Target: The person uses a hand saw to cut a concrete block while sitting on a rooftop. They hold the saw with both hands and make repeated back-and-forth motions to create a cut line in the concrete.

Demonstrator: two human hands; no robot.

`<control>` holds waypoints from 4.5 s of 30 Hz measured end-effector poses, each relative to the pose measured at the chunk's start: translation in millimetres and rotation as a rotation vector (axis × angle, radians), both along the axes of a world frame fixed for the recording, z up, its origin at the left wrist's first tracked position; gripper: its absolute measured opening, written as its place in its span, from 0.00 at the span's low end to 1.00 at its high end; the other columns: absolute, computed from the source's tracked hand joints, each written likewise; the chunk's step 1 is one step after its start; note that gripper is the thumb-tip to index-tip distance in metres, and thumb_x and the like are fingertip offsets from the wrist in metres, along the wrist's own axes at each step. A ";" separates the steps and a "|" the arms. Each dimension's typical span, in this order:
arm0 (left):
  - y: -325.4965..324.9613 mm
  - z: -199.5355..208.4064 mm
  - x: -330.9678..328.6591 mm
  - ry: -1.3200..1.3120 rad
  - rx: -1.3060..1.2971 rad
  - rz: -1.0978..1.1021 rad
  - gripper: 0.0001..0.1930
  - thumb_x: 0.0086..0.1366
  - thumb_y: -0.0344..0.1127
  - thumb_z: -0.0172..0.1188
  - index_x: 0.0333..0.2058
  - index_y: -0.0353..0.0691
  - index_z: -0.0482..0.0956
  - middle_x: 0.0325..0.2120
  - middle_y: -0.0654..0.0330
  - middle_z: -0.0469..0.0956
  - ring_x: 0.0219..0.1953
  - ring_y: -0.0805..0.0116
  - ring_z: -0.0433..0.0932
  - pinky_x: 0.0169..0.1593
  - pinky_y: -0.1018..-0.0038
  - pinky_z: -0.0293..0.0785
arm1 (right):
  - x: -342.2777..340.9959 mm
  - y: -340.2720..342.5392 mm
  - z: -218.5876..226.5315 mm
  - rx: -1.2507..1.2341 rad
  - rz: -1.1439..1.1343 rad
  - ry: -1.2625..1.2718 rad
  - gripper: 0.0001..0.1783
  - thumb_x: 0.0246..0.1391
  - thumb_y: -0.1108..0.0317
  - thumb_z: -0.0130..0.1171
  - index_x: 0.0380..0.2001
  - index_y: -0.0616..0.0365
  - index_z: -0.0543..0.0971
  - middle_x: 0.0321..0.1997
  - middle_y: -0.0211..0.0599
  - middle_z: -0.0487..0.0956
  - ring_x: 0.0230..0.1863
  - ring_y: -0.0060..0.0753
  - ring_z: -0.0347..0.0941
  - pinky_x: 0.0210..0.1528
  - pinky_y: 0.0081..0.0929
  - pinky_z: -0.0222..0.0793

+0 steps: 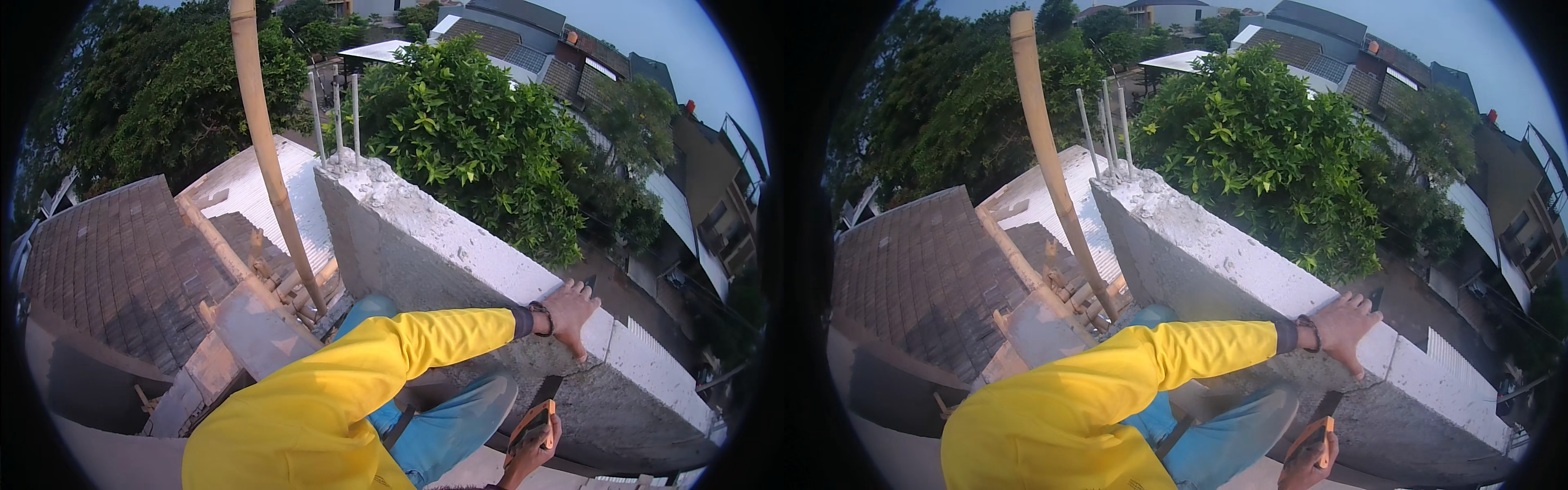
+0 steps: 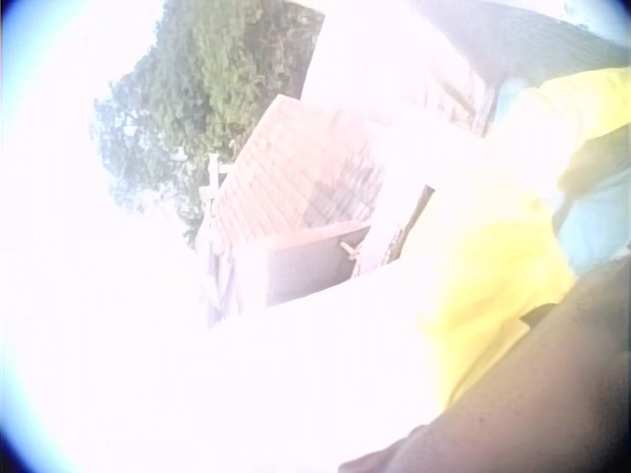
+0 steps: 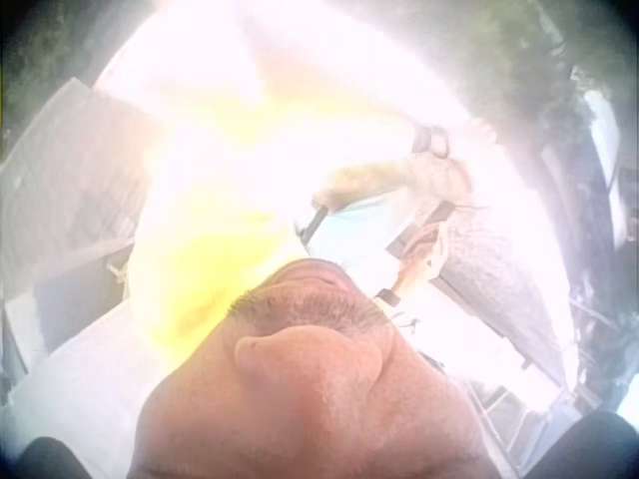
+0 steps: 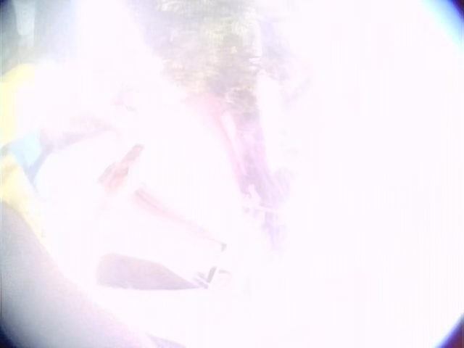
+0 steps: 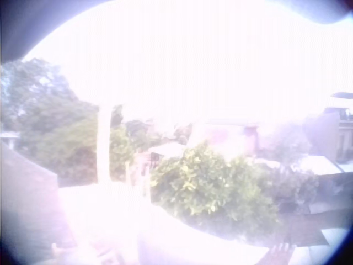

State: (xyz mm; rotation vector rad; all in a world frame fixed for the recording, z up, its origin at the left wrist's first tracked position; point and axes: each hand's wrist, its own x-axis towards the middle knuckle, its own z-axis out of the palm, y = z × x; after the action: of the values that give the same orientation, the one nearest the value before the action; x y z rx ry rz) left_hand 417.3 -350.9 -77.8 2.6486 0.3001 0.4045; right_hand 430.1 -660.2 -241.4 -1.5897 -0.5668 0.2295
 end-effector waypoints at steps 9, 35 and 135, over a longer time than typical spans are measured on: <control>-7.4 -1.5 0.2 -0.018 0.014 0.066 0.63 0.34 0.70 0.80 0.62 0.29 0.70 0.58 0.39 0.72 0.66 0.41 0.66 0.72 0.50 0.58 | -15.1 4.9 -8.0 -0.116 -0.146 0.001 0.22 0.76 0.56 0.50 0.60 0.63 0.76 0.55 0.40 0.79 0.51 0.33 0.77 0.53 0.32 0.74; 4.6 -6.7 5.9 0.034 0.167 0.047 0.63 0.38 0.80 0.72 0.65 0.37 0.72 0.55 0.44 0.76 0.61 0.48 0.72 0.65 0.56 0.64 | 1.3 -32.4 -4.9 -0.132 0.024 0.096 0.24 0.72 0.51 0.58 0.59 0.60 0.76 0.40 0.29 0.77 0.31 0.14 0.67 0.31 0.15 0.63; 9.4 0.1 20.6 0.096 0.169 -0.078 0.60 0.49 0.70 0.74 0.70 0.31 0.66 0.62 0.39 0.72 0.65 0.47 0.73 0.68 0.58 0.67 | -18.1 -171.1 123.9 -1.474 -0.363 -0.448 0.23 0.41 0.60 0.82 0.38 0.56 0.82 0.28 0.41 0.84 0.31 0.45 0.83 0.33 0.38 0.76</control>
State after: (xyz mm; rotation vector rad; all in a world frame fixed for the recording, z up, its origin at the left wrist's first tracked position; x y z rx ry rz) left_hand 437.9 -341.5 -77.8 2.8401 0.1998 0.2895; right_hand 412.0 -831.3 -117.4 -3.1869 -0.4080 -0.0373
